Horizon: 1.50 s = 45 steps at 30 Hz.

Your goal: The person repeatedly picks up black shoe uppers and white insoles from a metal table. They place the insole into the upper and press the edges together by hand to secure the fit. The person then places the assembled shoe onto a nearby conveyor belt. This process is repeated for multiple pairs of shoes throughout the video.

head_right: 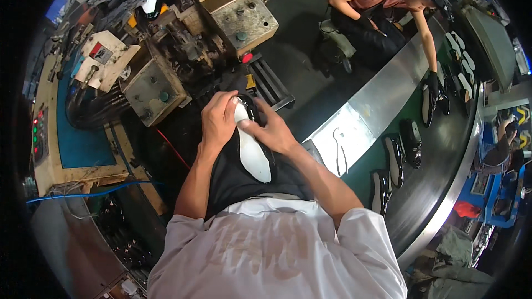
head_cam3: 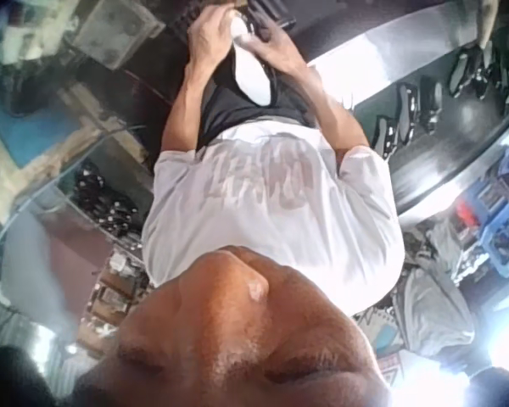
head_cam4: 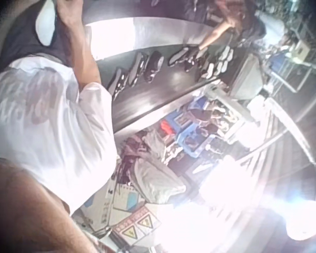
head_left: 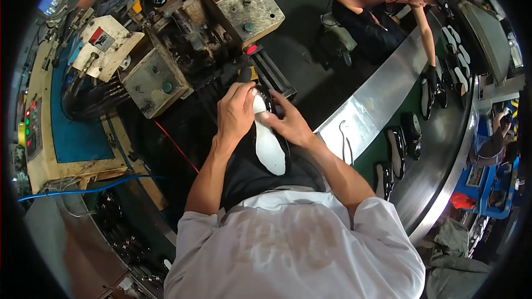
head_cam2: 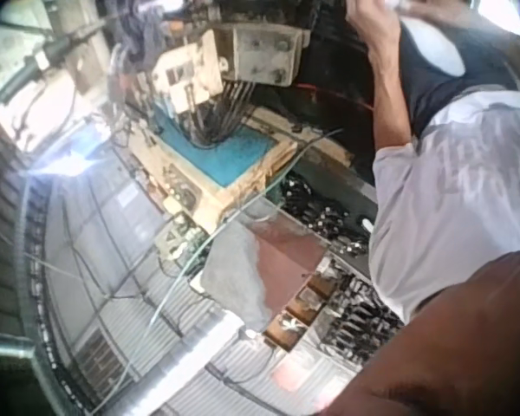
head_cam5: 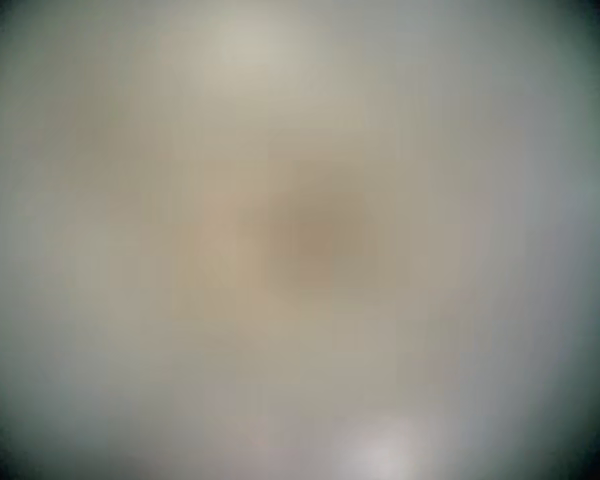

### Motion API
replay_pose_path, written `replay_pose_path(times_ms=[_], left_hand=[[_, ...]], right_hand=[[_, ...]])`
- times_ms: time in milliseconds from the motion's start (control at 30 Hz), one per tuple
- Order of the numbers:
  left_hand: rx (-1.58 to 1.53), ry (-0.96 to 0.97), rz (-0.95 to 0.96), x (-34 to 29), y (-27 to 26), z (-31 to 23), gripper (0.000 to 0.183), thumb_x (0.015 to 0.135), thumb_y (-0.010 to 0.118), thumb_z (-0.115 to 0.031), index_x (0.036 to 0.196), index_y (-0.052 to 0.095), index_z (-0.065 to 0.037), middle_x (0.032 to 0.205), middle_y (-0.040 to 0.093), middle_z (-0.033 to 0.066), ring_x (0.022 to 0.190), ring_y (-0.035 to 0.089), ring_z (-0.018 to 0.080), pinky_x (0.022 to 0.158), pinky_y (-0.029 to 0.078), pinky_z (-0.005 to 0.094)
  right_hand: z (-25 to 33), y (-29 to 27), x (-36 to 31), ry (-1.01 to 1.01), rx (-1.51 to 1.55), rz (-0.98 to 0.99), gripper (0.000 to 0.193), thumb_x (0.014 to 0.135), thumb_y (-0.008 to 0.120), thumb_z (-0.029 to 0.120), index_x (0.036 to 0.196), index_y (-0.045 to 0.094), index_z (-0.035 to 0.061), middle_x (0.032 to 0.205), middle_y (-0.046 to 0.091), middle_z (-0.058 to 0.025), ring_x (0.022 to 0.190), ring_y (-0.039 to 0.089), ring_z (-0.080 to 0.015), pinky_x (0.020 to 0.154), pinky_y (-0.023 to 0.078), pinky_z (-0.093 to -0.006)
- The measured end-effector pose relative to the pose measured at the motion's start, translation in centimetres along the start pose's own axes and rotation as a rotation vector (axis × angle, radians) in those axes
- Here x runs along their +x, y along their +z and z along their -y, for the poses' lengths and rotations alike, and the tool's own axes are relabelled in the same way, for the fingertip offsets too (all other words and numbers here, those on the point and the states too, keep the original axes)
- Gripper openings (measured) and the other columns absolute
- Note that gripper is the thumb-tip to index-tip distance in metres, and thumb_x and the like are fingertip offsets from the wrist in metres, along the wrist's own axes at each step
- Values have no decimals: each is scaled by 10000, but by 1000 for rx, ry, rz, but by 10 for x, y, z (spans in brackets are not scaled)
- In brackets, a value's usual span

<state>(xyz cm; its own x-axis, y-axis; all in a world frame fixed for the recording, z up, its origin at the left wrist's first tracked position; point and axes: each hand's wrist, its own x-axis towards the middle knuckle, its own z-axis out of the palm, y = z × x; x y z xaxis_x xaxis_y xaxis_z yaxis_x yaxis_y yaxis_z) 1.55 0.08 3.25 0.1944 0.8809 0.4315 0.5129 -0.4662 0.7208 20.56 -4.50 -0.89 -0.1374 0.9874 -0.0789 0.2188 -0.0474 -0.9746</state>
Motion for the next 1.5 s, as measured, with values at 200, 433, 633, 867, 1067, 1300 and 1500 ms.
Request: replay_pose_path(times_ms=[200, 433, 633, 867, 1067, 1300, 1500], left_hand=[[90, 107, 216, 4, -42, 7, 300, 1044, 602, -22, 1327, 672, 49, 1236, 708, 248, 1106, 700, 471, 905, 580, 505], [80, 95, 362, 14, -54, -3, 301, 1014, 662, -25, 1310, 697, 23, 1127, 709, 241, 1013, 715, 440, 852, 567, 489], [142, 175, 266, 13, -60, -4, 262, 982, 729, -46, 1229, 714, 39, 1046, 713, 221, 931, 720, 448, 764, 575, 498], [223, 258, 348, 15, -61, -5, 272, 995, 710, -68, 1247, 693, 35, 1057, 685, 200, 892, 722, 433, 737, 596, 499], [327, 334, 389, 6, -74, 3, 363, 977, 615, -6, 1330, 636, 77, 1163, 658, 245, 951, 736, 444, 785, 628, 487], [51, 276, 207, -12, -103, -33, 572, 835, 657, -1, 1406, 643, 21, 1402, 667, 261, 1313, 652, 453, 1131, 527, 497], [-515, -116, 202, -57, -73, -57, 1052, 844, 902, -253, 1668, 323, 49, 1669, 452, 206, 1561, 437, 307, 1291, 322, 438]], right_hand=[[43, 1, 17, -187, -407, 81, 449, 1038, 637, 345, 1130, 624, -94, 870, 686, -391, 903, 706, -566, 796, 564, -611], [25, 8, 13, -350, -556, 85, 504, 1025, 656, 357, 1122, 595, -134, 907, 713, -324, 818, 723, -513, 732, 591, -567], [51, 4, 25, -316, -555, 161, 502, 1058, 644, 425, 1053, 659, -77, 905, 723, -334, 861, 716, -523, 788, 573, -587], [50, -6, 35, -464, -620, 239, 307, 987, 625, 196, 819, 591, -58, 651, 632, -301, 643, 673, -517, 627, 549, -582], [56, -12, 4, 42, -376, 357, 863, 989, 717, 527, 1516, 471, -111, 1273, 672, -416, 1231, 691, -487, 1041, 547, -502], [38, 5, -50, -128, -228, 156, 1213, 867, 901, 305, 1732, 105, 7, 1620, 458, -336, 1499, 480, -487, 1214, 432, -484], [-35, 24, -25, -583, -264, -17, 1129, 817, 859, 46, 1727, 192, 67, 1501, 475, -297, 1313, 548, -508, 1106, 492, -519]])
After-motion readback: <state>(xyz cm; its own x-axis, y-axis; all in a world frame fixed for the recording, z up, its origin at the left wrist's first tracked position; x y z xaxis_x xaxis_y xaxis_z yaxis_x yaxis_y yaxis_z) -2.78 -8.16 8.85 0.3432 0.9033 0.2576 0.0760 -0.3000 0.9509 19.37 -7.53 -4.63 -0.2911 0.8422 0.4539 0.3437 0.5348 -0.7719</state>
